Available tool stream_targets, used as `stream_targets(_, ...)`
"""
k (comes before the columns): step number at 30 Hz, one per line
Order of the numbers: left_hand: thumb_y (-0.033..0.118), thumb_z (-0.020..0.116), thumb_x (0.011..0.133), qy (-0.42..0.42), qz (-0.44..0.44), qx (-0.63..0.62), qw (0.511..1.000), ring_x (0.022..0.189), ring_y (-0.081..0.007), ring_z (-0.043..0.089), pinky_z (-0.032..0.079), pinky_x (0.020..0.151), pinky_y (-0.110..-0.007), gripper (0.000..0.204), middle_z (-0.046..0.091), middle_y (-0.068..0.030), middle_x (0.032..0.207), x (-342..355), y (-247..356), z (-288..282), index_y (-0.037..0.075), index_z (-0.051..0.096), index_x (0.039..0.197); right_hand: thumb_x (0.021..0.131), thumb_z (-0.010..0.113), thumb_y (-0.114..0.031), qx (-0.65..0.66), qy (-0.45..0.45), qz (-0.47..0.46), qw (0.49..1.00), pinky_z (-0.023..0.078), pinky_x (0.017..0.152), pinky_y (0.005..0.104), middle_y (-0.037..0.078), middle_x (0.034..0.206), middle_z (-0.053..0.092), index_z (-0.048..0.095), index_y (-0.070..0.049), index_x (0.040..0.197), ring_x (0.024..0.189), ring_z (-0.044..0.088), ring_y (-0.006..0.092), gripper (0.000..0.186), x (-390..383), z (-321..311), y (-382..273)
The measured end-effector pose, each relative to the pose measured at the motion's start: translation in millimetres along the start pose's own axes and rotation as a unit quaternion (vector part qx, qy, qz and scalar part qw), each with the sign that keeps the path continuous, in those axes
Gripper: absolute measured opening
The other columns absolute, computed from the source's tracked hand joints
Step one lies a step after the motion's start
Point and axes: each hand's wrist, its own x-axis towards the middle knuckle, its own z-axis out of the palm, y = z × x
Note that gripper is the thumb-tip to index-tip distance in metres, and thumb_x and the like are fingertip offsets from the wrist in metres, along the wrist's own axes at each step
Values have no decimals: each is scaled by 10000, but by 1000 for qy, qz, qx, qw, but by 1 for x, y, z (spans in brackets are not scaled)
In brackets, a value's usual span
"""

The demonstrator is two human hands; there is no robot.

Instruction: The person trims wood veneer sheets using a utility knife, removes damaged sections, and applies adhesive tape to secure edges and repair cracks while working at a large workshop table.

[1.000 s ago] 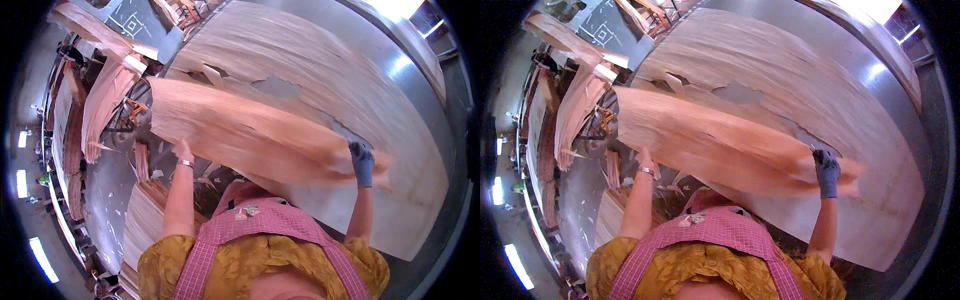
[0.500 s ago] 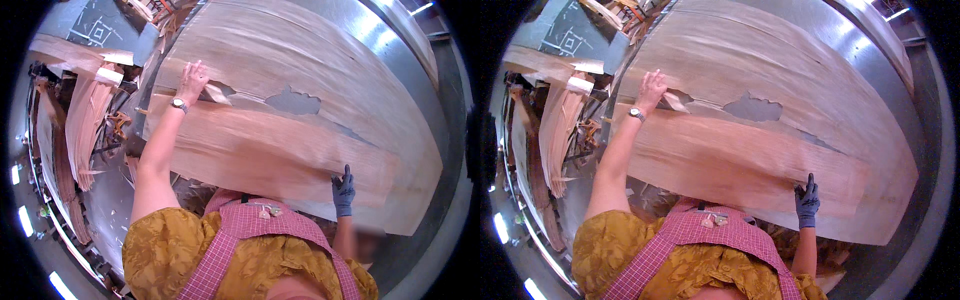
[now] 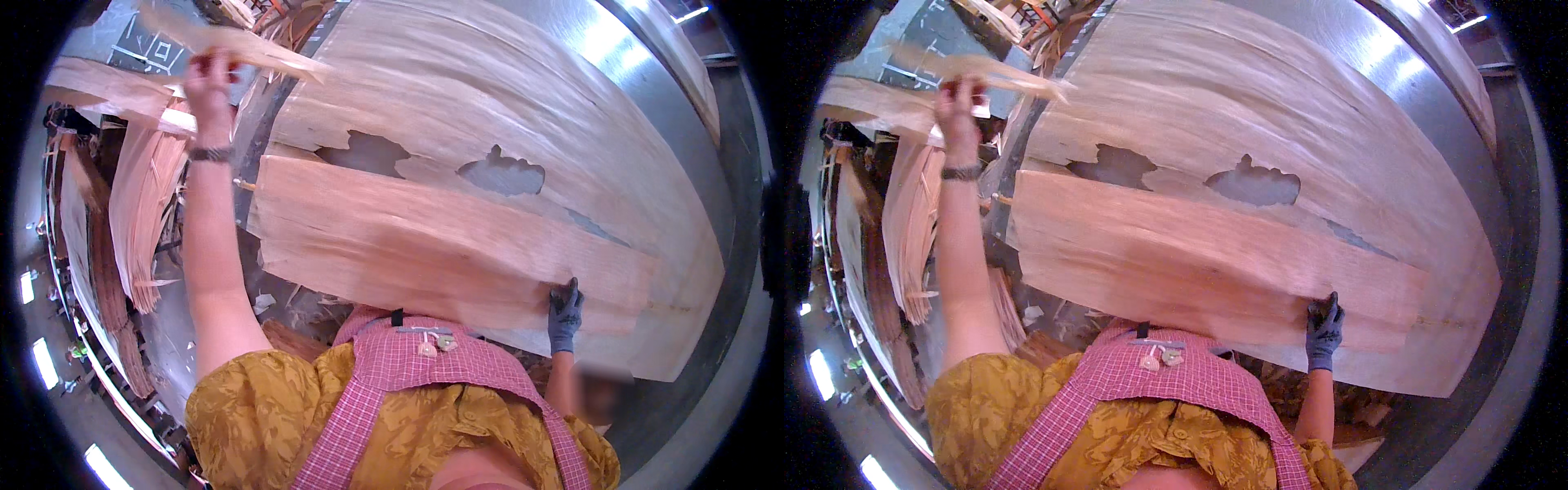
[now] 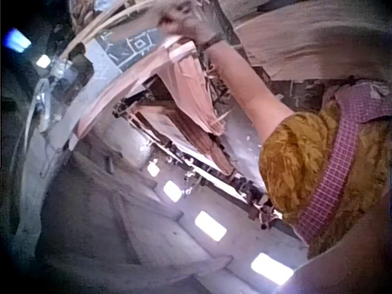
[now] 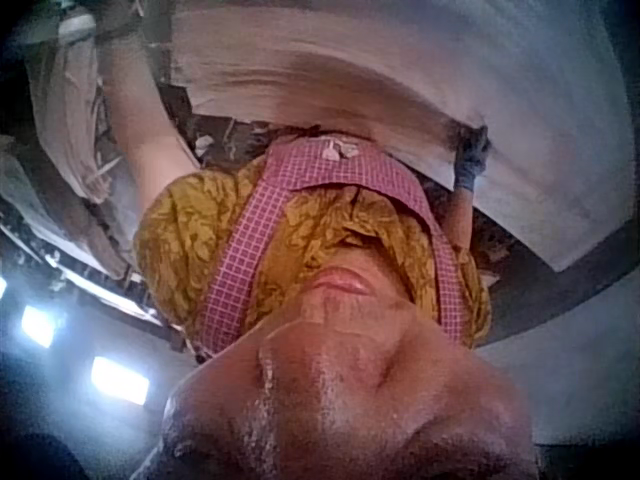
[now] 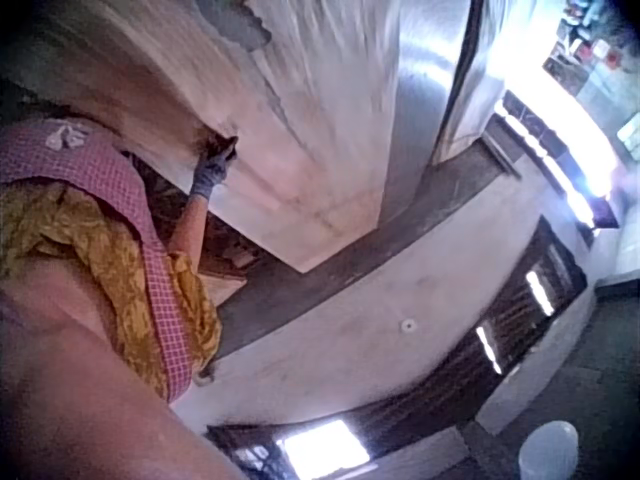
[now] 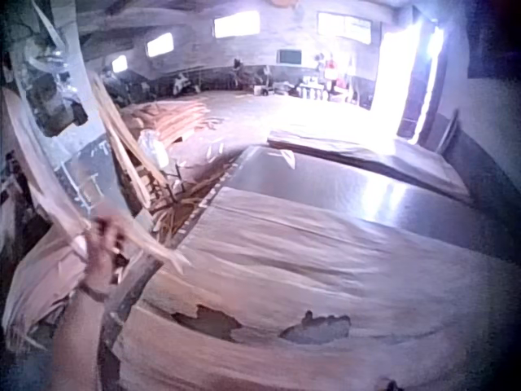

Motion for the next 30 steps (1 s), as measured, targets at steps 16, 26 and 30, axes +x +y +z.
stream_targets(16, 269, 742, 790, -465, 182, 480, 721, 1220, -284, 484, 252, 1142, -484, 578, 539, -110, 1261, -232, -65, 65, 121, 542, 1312, 891, 678, -307, 44, -24, -139, 989, 523, 845, 445, 184, 1264, 570, 509, -121, 1360, 1108, 591, 365, 532, 85, -25, -55)
stream_targets(26, 171, 725, 758, -462, 191, 435, 749, 1034, -286, 529, 375, 980, -453, 239, 558, -84, 966, -238, -62, 67, 100, 575, 930, 947, 575, -339, 34, -39, -80, 995, 512, 886, 449, 180, 1399, 487, 486, -124, 1379, 1150, 573, 386, 491, 140, -11, 0)
stream_targets(30, 136, 678, 811, -457, 225, 390, 767, 931, -277, 571, 347, 1054, -463, 162, 566, -75, 856, -237, -56, 57, 89, 550, 899, 935, 589, -320, 46, -51, -76, 995, 533, 828, 466, 163, 1383, 498, 513, -170, 1346, 1088, 608, 379, 444, 143, -11, -1)
